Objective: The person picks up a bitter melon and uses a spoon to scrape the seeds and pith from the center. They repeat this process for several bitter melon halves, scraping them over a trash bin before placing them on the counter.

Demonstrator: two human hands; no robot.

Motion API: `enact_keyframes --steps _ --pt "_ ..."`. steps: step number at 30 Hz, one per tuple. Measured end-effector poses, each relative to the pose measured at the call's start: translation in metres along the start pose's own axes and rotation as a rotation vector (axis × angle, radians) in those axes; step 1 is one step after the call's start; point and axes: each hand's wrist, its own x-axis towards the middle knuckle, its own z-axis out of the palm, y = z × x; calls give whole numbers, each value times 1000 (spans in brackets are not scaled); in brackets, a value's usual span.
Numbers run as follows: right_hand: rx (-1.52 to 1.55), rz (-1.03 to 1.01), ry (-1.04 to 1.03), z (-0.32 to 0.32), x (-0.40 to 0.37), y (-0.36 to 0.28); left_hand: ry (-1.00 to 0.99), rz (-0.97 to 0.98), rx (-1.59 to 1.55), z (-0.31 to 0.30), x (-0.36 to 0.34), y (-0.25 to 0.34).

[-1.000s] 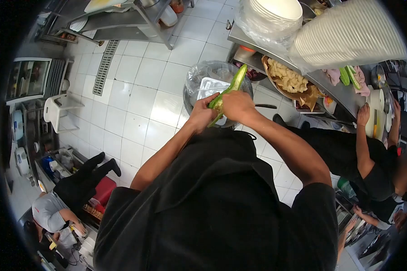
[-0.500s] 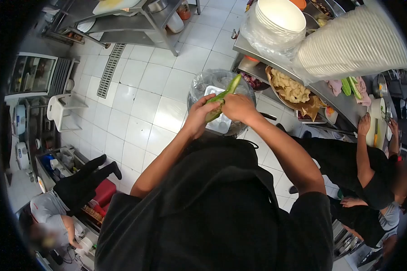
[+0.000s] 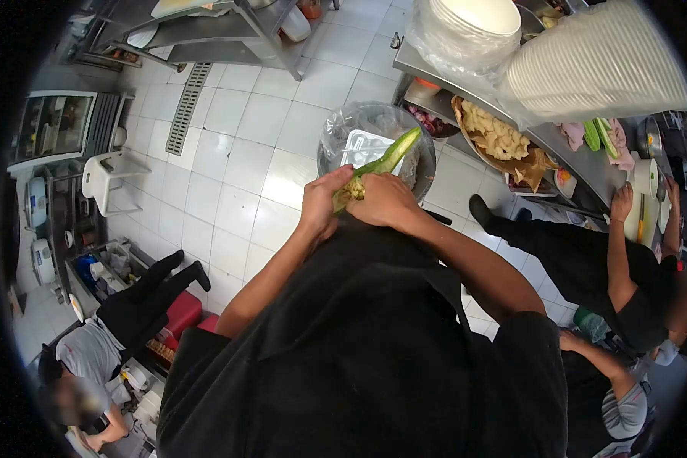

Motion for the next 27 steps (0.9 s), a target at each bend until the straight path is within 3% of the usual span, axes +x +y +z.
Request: enact_keyframes --steps 6,10,14,19,22,27 --pt "145 -137 -72 9 -13 -3 -83 -133 -9 -5 1 -10" --pt "78 -41 -74 20 -9 1 -174 -203 47 -10 6 -14" --pt "124 -89 -89 16 -9 10 -289 -344 -84 -3 9 -8" --pt "108 -177 22 6 -11 10 -365 -330 -101 2 14 -5" --pt "43 -93 22 3 -11 7 -363 -279 -119 2 15 -6" --pt "-23 -127 57 2 -13 4 -316 -219 -155 1 19 -14"
